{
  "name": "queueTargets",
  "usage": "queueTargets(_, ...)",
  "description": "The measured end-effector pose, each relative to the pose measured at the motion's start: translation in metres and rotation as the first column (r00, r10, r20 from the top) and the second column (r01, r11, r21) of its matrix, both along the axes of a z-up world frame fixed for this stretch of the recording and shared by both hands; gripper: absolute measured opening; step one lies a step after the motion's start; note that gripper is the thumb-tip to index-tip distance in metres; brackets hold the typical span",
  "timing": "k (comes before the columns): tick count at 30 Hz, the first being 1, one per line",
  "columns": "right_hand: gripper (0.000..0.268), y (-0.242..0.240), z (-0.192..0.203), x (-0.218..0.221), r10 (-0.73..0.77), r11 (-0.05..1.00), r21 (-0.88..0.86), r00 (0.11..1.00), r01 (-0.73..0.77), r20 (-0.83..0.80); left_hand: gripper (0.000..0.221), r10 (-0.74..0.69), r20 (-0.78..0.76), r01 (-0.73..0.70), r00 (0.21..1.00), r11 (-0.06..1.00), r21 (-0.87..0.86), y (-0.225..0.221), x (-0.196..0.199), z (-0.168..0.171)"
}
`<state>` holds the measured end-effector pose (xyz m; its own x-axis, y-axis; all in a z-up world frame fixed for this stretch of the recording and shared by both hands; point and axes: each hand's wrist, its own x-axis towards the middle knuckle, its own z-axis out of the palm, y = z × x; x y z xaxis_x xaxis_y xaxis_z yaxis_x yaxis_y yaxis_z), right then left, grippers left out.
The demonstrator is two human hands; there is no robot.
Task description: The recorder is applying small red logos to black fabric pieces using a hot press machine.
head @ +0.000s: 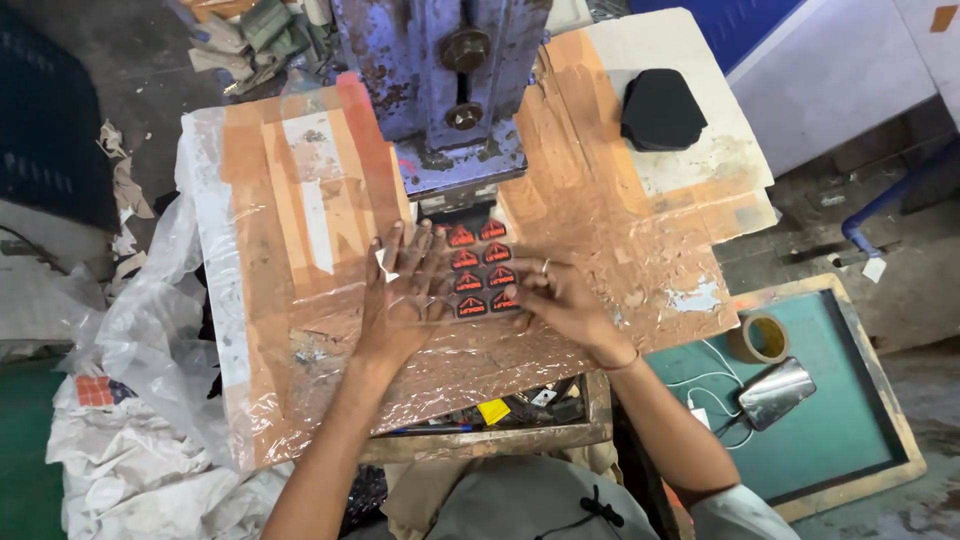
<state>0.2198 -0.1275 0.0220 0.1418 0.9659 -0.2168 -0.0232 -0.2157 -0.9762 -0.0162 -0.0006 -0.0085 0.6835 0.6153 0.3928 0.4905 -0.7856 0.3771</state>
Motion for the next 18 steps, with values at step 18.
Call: queueTargets(18,0.069,0.042,-0.006,0.015,0.042,0.999,-0.008,0.976,-0.042,0.214,0.062,-0.001,-0.015,0.0,1.0,0.996,-0.088,0.0,-0.004,0.0)
